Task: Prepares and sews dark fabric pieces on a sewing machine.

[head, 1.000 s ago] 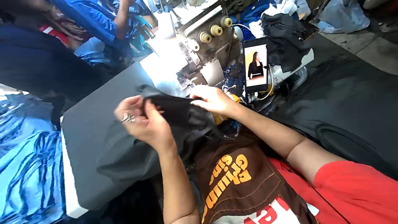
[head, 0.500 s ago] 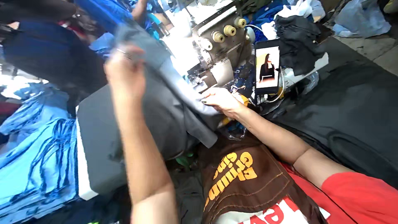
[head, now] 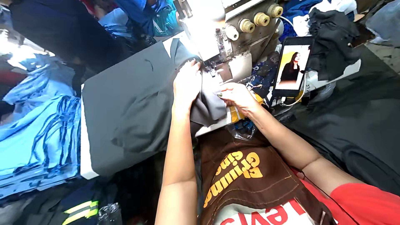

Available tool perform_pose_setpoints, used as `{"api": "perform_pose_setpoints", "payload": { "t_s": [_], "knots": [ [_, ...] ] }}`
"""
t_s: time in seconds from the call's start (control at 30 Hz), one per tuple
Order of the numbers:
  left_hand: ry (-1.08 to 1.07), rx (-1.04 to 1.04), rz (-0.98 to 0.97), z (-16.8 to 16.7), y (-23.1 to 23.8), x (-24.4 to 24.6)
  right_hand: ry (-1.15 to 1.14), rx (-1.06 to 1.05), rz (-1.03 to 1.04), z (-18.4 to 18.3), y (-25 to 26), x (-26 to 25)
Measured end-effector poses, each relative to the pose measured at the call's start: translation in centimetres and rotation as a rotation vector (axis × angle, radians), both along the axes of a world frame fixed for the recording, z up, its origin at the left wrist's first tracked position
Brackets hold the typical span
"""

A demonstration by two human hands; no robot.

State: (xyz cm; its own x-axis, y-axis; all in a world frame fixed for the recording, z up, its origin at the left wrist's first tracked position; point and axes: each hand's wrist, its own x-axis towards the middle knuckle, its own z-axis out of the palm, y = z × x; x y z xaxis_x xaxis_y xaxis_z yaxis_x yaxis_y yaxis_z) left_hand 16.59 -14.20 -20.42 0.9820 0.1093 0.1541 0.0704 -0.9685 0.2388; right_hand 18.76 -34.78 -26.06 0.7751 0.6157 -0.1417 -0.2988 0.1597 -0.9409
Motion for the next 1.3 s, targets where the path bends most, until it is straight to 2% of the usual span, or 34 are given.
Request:
{"api": "perform_pose_setpoints", "payload": {
  "t_s": [0.07,0.17,0.27,0.37,0.43,0.53,0.6,0.67,0.73,0.8,0.93,1.07,1.3],
  "knots": [
    [0.012,-0.145,-0.127,0.9,2.1,-0.2,-0.02,0.001,-0.031,-0.3,-0.3,-0.2],
    [-0.037,-0.638,-0.384,1.7,6.5,-1.4,-0.098,0.009,-0.054,-0.7,-0.9,-0.5],
    [0.046,-0.764,-0.411,1.5,9.0,-2.3,-0.163,0.005,-0.079,-1.1,-1.1,-0.8],
    [0.04,-0.835,-0.418,0.9,9.4,-2.6,-0.196,-0.019,-0.119,-1.3,-1.0,-1.1],
    [0.036,-0.835,-0.445,0.8,9.3,-2.8,-0.21,0.001,-0.139,-1.5,-0.9,-1.2],
    [0.006,-0.705,-0.49,0.9,7.9,-3.2,-0.245,0.078,-0.15,-1.6,-1.2,-1.4],
    [-0.067,-0.623,-0.5,0.8,5.4,-3.8,-0.31,0.112,-0.133,-1.6,-1.5,-1.5],
    [-0.191,-0.682,-0.503,0.5,2.1,-4.4,-0.358,0.127,-0.1,-1.8,-1.7,-1.5],
    [-0.3,-0.755,-0.447,0.1,-0.9,-4.4,-0.341,0.119,-0.072,-1.9,-1.9,-1.7],
    [-0.311,-0.693,-0.374,0.0,-2.5,-3.8,-0.294,0.08,-0.054,-2.0,-2.1,-1.8],
    [-0.224,-0.28,-0.237,0.0,-2.3,-1.8,-0.019,0.012,0.01,-1.5,-2.8,-1.6],
    [-0.221,-0.313,-0.215,0.0,-1.3,-1.0,0.152,0.001,0.051,-1.3,-3.6,-1.5],
    [-0.132,-0.327,-0.18,0.7,-0.6,-0.4,0.107,0.06,0.146,-1.5,-4.2,-1.7]
  ]
}}
